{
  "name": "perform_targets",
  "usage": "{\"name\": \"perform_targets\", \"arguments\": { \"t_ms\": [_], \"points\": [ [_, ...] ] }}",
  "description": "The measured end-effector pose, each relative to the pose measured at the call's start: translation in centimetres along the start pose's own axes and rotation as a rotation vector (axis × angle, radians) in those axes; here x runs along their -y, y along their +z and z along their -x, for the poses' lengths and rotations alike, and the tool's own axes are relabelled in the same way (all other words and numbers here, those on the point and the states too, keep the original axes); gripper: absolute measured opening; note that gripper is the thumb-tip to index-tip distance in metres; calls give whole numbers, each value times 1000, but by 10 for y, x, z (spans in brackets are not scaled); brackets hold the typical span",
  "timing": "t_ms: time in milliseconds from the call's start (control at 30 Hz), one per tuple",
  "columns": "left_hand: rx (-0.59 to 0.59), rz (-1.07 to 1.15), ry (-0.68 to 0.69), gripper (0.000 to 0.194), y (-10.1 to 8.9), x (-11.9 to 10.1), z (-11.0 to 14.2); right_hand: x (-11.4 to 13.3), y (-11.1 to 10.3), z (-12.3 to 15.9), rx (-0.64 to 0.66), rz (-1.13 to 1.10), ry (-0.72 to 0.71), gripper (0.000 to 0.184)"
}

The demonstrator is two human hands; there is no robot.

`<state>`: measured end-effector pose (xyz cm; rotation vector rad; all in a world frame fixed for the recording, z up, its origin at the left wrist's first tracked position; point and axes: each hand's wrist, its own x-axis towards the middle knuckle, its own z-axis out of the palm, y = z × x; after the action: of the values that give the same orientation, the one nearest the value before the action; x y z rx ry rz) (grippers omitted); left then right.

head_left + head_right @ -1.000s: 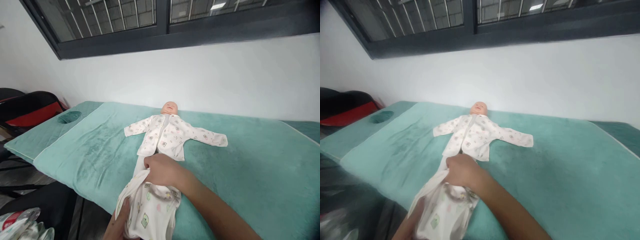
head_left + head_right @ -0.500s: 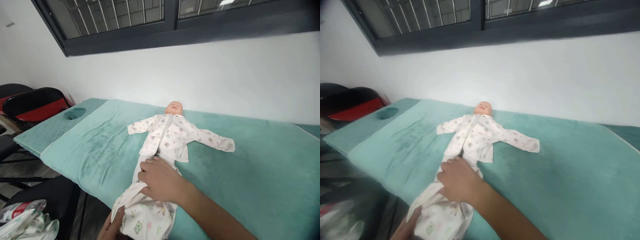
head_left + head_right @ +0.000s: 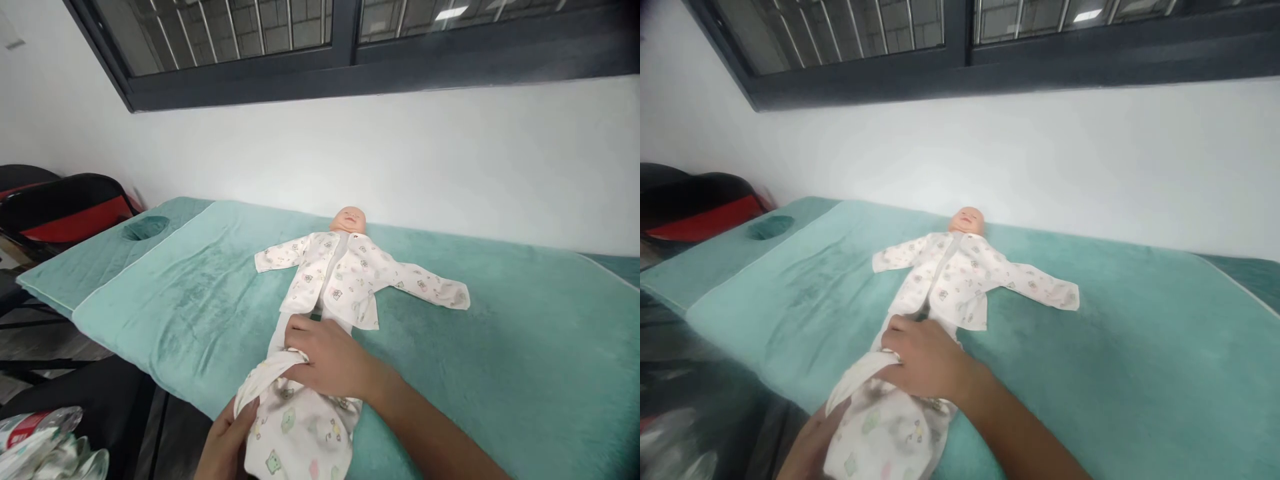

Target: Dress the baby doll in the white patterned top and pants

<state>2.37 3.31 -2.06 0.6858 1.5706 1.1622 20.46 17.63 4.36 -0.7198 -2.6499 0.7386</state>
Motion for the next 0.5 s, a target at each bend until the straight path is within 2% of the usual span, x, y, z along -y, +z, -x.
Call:
{"name": "perform_targets", "arguments": {
  "t_ms": [67,133,267,400,500],
  "points": [
    [83,36,-28,53,2,-14,-18,-4,-2,0,-28,-72,26,22],
    [220,34,-18,48,0,-32,-40,-7,-4,1,-59,-124,59,27],
    [413,-22,103,32,-3,-70,-89,-7,-9,1,-103,-221,160,36],
    [521,16,218,38,16,-102,-126,-6,-16,3,-136,-385,243,37],
    [515,8,315,41,39,-119,-131,-8,-21,9,-245,-393,220,32]
  ]
}}
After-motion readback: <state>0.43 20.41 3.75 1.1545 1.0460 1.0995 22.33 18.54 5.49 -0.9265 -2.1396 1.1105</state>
